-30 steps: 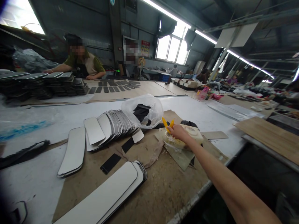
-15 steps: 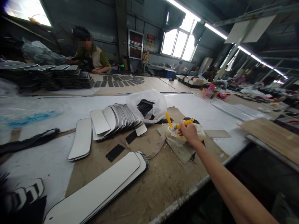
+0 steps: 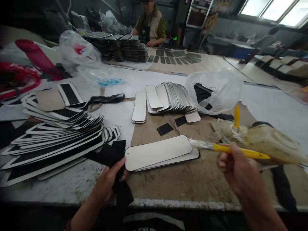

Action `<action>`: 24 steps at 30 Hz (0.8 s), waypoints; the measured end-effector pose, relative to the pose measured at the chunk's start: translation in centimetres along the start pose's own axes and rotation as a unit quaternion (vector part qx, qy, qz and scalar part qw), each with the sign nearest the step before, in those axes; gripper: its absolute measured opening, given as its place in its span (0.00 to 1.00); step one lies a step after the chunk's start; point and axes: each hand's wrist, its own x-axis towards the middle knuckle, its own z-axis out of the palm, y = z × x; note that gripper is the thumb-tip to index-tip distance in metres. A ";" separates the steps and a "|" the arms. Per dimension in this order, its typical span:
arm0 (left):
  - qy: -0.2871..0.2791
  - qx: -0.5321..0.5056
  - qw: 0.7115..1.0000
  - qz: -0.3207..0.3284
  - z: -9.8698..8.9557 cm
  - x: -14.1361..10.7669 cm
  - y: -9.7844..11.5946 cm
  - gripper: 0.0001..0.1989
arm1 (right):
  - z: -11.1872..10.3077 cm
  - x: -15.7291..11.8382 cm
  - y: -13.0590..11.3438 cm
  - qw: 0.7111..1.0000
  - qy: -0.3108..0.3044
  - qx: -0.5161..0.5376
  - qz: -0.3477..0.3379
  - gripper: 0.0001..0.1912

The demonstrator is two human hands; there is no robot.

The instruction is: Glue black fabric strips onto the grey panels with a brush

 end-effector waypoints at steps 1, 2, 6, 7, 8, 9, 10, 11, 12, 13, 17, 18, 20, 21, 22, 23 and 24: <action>-0.016 -0.015 1.000 -0.001 -0.1 0.0 -0.1 0.17 | 2.4 -1.9 -0.6 0.996 -0.040 0.080 0.028 0.13; -0.027 -0.026 0.999 -0.002 -0.3 0.1 -0.1 0.17 | 4.9 -3.6 -1.2 0.988 -0.077 0.128 0.035 0.13; -0.044 -0.027 0.999 -0.004 -0.5 0.1 -0.1 0.19 | 12.5 -8.1 -2.9 0.963 -0.212 0.166 0.016 0.14; -0.046 -0.027 0.999 -0.006 -0.5 0.1 -0.1 0.19 | 13.6 -8.6 -3.0 0.960 -0.229 0.160 0.013 0.15; -0.050 -0.028 0.998 -0.007 -0.6 0.1 -0.1 0.19 | 14.3 -8.8 -3.1 0.958 -0.240 0.153 0.011 0.15; -0.052 -0.030 0.998 -0.008 -0.7 0.1 -0.1 0.20 | 14.7 -9.0 -3.1 0.958 -0.246 0.145 0.009 0.16; -0.051 -0.027 0.998 -0.009 -0.7 0.1 0.0 0.20 | 14.9 -9.0 -3.0 0.959 -0.249 0.133 0.005 0.16; -0.048 -0.016 0.999 -0.011 -0.8 0.1 0.0 0.20 | 15.0 -9.0 -2.9 0.961 -0.249 0.119 -0.001 0.16; -0.044 0.002 0.999 -0.015 -0.9 0.1 0.0 0.21 | 14.9 -9.0 -2.8 0.963 -0.247 0.103 -0.010 0.16; -0.041 0.024 0.999 -0.019 -1.0 0.0 0.1 0.23 | 14.6 -8.9 -2.6 0.966 -0.242 0.085 -0.021 0.16; -0.018 0.078 0.997 -0.010 -1.0 -0.1 0.6 0.25 | 12.7 -7.9 -1.7 0.980 -0.187 -0.003 -0.060 0.14; -0.013 0.087 0.996 -0.007 -1.0 -0.1 0.7 0.25 | 12.0 -7.5 -1.5 0.983 -0.172 -0.025 -0.065 0.14; -0.006 0.114 0.993 -0.016 -0.9 -0.2 0.8 0.26 | 10.5 -6.6 -1.1 0.984 -0.149 -0.064 -0.075 0.14; -0.005 0.127 0.992 -0.022 -1.0 -0.2 0.8 0.26 | 9.8 -6.2 -0.9 0.983 -0.140 -0.084 -0.082 0.14; -0.002 0.137 0.990 -0.025 -1.0 -0.3 0.7 0.26 | 9.1 -5.7 -0.8 0.982 -0.130 -0.104 -0.091 0.14; 0.004 0.142 0.990 -0.025 -1.0 -0.3 0.6 0.25 | 8.5 -5.3 -0.8 0.980 -0.120 -0.126 -0.102 0.14; 0.010 0.145 0.989 -0.019 -1.0 -0.3 0.5 0.25 | 7.9 -4.9 -0.8 0.976 -0.108 -0.149 -0.114 0.14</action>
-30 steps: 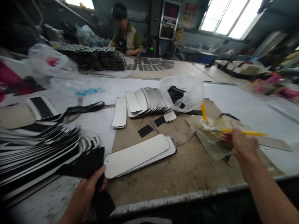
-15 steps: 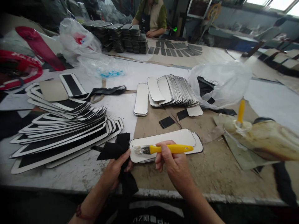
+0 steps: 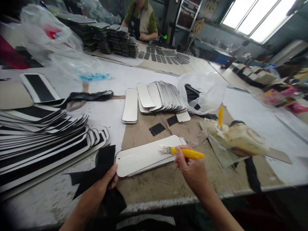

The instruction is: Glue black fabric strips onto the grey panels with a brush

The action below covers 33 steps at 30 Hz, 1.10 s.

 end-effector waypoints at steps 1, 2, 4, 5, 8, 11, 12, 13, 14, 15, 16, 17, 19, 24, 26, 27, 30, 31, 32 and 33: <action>0.007 0.001 1.000 0.006 0.1 0.0 -0.1 0.25 | -0.6 0.2 0.2 1.000 0.010 -0.026 -0.008 0.14; 0.017 0.000 1.000 0.011 0.2 0.0 -0.1 0.24 | -1.0 0.4 0.4 0.999 0.018 -0.048 -0.015 0.13; 0.044 -0.009 0.999 0.019 0.5 0.0 0.1 0.21 | -1.8 0.7 0.7 0.996 0.029 -0.081 -0.025 0.13; 0.054 -0.012 0.998 0.027 0.6 0.0 0.3 0.21 | -2.2 0.8 0.8 0.995 0.030 -0.095 -0.029 0.13; 0.057 -0.002 0.998 0.035 1.1 0.2 0.9 0.23 | -2.9 1.1 1.2 0.987 0.040 -0.144 -0.052 0.14; 0.042 0.012 0.999 0.018 1.4 0.2 1.4 0.25 | -3.5 1.3 1.4 0.979 0.050 -0.180 -0.085 0.13; 0.043 0.012 0.999 0.018 1.5 0.2 1.5 0.25 | -3.7 1.4 1.5 0.977 0.049 -0.185 -0.095 0.13; 0.045 0.013 0.999 0.021 1.5 0.2 1.6 0.25 | -3.9 1.5 1.5 0.975 0.047 -0.190 -0.105 0.12; 0.048 0.015 0.998 0.025 1.5 0.1 1.6 0.25 | -4.1 1.5 1.4 0.973 0.045 -0.193 -0.115 0.11; 0.053 0.018 0.998 0.028 1.5 0.1 1.5 0.25 | -4.3 1.5 1.4 0.972 0.045 -0.195 -0.124 0.10; 0.057 0.018 0.998 0.031 1.4 0.2 1.3 0.24 | -4.6 1.5 1.3 0.971 0.047 -0.195 -0.131 0.10; 0.058 0.015 0.998 0.034 1.3 0.3 1.0 0.24 | -4.8 1.4 1.1 0.970 0.052 -0.193 -0.135 0.10; 0.049 -0.004 0.998 0.032 0.8 0.6 0.3 0.24 | -5.3 1.0 0.6 0.970 0.074 -0.186 -0.138 0.09; 0.084 -0.067 0.994 -0.005 -1.4 -0.3 0.1 0.25 | -6.1 -0.5 -2.3 0.975 0.095 -0.141 -0.144 0.12; 0.057 -0.125 0.990 0.031 -2.0 -1.9 0.9 0.24 | -5.6 -0.7 -3.9 0.979 0.045 -0.136 -0.143 0.15; 0.033 -0.157 0.986 0.041 -2.2 -2.7 1.3 0.23 | -5.1 -0.8 -4.7 0.980 0.012 -0.137 -0.147 0.16; -0.012 -0.230 0.973 0.028 -1.9 -4.5 2.1 0.18 | -2.1 -0.9 -6.4 0.974 -0.096 -0.098 -0.180 0.16; -0.020 -0.244 0.969 0.023 -1.7 -4.9 2.1 0.17 | -0.8 -1.0 -6.9 0.972 -0.130 -0.063 -0.186 0.16; -0.027 -0.251 0.967 0.021 -1.4 -5.2 2.1 0.16 | 0.6 -1.2 -7.3 0.970 -0.162 -0.024 -0.182 0.15; -0.031 -0.253 0.967 0.017 -1.1 -5.4 2.0 0.16 | 2.0 -1.4 -7.6 0.966 -0.195 0.013 -0.168 0.15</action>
